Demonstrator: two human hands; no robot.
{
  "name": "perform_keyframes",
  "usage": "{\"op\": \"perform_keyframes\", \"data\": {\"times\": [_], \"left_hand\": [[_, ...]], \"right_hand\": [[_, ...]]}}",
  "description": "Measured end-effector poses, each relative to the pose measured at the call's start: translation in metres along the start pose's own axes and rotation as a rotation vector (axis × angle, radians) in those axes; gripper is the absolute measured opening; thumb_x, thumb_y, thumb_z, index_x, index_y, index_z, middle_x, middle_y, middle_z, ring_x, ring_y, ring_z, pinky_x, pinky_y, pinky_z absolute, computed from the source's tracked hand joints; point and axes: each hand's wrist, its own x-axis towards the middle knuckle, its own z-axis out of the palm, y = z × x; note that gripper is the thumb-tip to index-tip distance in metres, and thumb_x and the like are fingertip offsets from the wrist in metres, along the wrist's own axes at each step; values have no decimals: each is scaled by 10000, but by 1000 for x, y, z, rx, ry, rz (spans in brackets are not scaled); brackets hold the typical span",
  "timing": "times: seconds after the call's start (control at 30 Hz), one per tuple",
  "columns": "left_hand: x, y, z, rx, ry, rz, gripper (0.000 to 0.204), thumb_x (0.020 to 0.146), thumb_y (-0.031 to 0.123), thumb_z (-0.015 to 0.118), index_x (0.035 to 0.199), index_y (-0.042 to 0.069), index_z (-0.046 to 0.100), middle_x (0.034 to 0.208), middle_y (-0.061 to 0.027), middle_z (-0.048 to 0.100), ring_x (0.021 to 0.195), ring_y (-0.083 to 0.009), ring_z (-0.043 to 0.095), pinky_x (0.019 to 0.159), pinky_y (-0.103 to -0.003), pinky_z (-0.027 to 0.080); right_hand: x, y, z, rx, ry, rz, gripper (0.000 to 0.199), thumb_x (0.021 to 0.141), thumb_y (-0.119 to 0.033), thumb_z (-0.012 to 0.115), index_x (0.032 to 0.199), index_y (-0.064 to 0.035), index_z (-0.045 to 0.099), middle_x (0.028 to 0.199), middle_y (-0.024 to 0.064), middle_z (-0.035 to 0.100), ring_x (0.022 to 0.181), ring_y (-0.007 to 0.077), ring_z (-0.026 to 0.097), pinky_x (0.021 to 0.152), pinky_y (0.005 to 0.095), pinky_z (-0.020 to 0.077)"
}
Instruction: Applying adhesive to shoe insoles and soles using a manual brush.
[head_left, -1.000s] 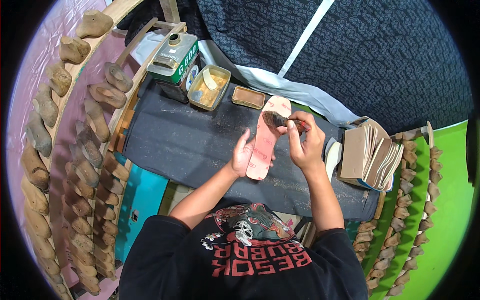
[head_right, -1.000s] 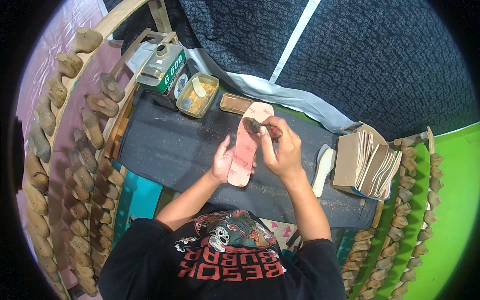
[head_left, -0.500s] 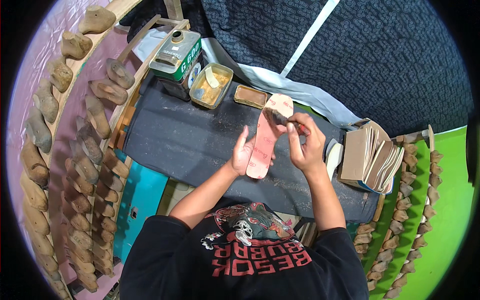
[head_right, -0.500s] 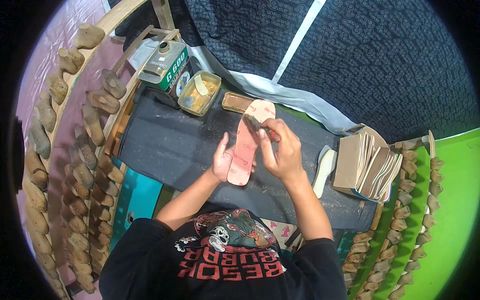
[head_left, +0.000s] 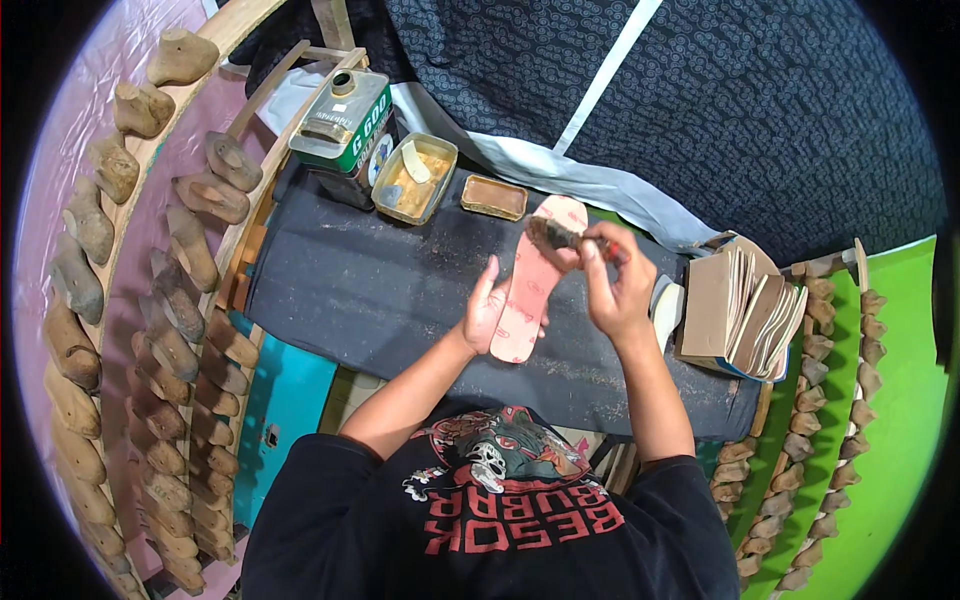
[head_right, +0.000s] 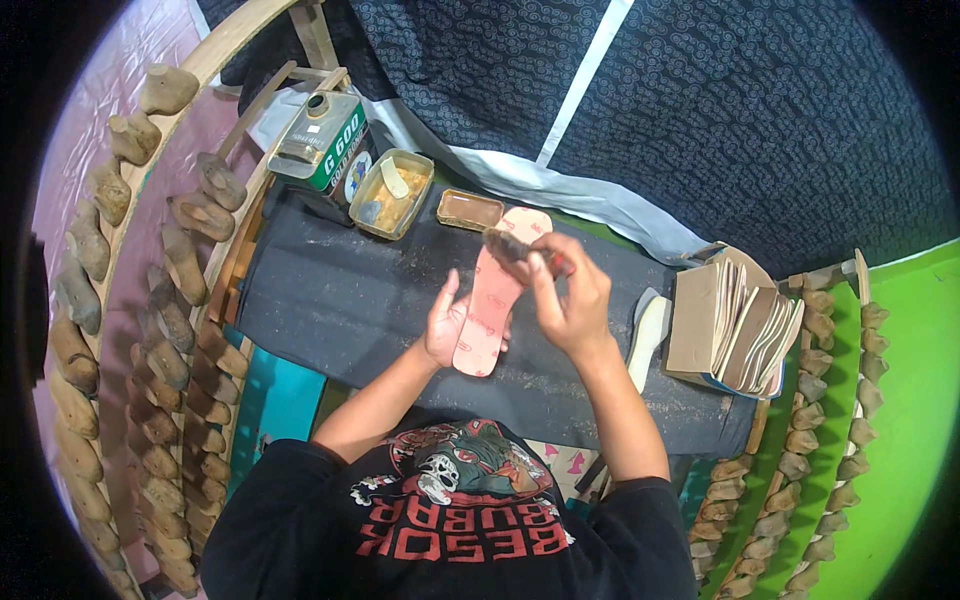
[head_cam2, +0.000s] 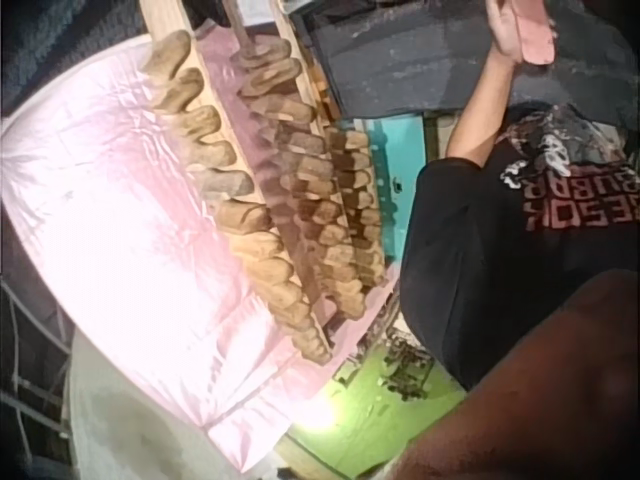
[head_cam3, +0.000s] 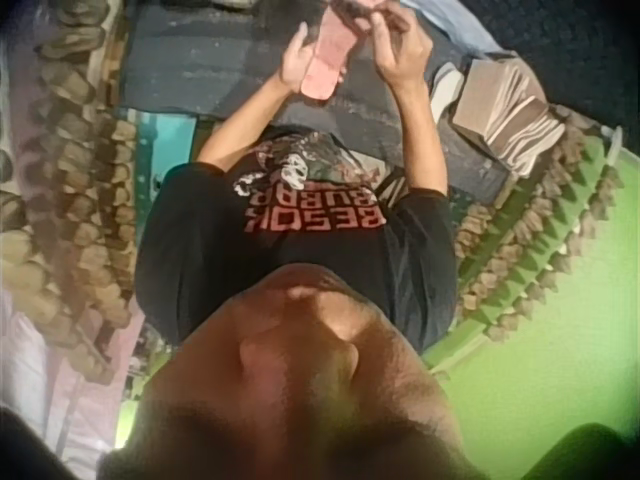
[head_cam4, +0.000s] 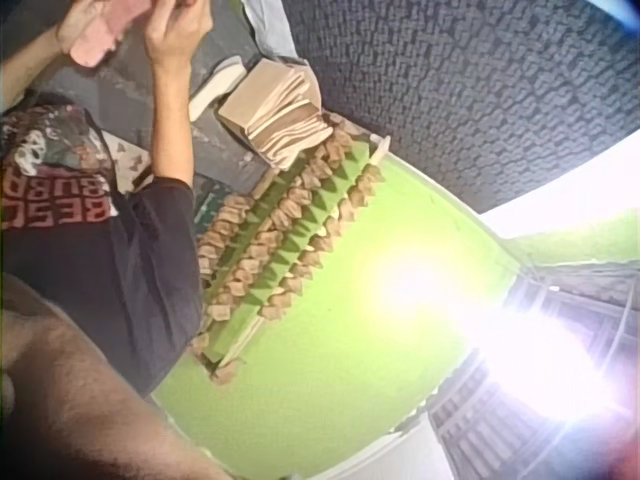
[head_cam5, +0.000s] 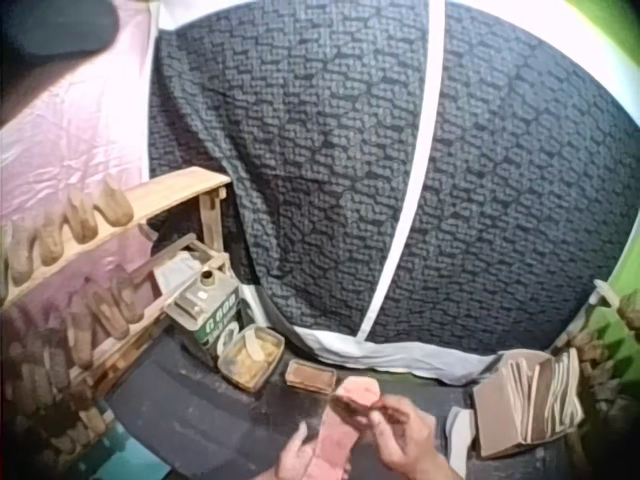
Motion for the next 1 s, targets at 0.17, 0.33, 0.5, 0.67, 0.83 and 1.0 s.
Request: {"op": "perform_keyframes", "data": {"times": [0.17, 0.33, 0.5, 0.67, 0.83, 1.0], "left_hand": [[1, -11, -10, 46, 9, -15, 728, 1028, 628, 249, 1306, 36, 570, 1006, -184, 684, 862, -288, 711, 769, -423, 603], [2, -1, -14, 33, 74, 29, 668, 1040, 569, 287, 1288, 21, 577, 1049, -164, 695, 862, -302, 712, 765, -442, 604], [-1, -6, -21, 100, 1, -10, 634, 1043, 526, 283, 1265, 11, 579, 1004, -175, 683, 852, -300, 709, 762, -434, 601], [2, -8, -12, 63, -18, -25, 635, 1041, 523, 287, 1267, 4, 575, 997, -186, 672, 857, -295, 703, 765, -431, 601], [5, 6, -9, 70, 0, 20, 642, 1033, 529, 308, 1284, -2, 565, 997, -181, 660, 865, -285, 694, 759, -426, 604], [8, 8, -11, 47, -11, 67, 650, 1027, 541, 320, 1299, 0, 557, 983, -174, 654, 853, -279, 690, 759, -422, 603]], "right_hand": [[8, -6, 3, -30, 53, 37, 96, 938, -26, 649, 1023, 8, 621, 816, 104, 675, 666, 143, 663, 612, 276, 519], [-3, -18, -1, -2, -137, 35, 84, 926, -27, 642, 1002, 2, 620, 769, 102, 685, 664, 151, 691, 604, 288, 535], [33, 10, -6, -145, 67, -25, 93, 952, -35, 640, 1021, 22, 615, 794, 112, 683, 657, 170, 675, 622, 291, 519], [34, 12, -22, -77, 64, 35, 106, 965, -47, 631, 1048, 16, 611, 831, 111, 688, 676, 165, 656, 630, 294, 510], [27, 18, -30, -154, 108, -3, 82, 967, -38, 620, 1034, 10, 612, 806, 101, 687, 611, 147, 644, 616, 276, 507], [10, 9, -32, -108, 106, 132, 45, 955, -35, 628, 984, -1, 621, 684, 46, 660, 605, 91, 636, 577, 251, 505]]}}
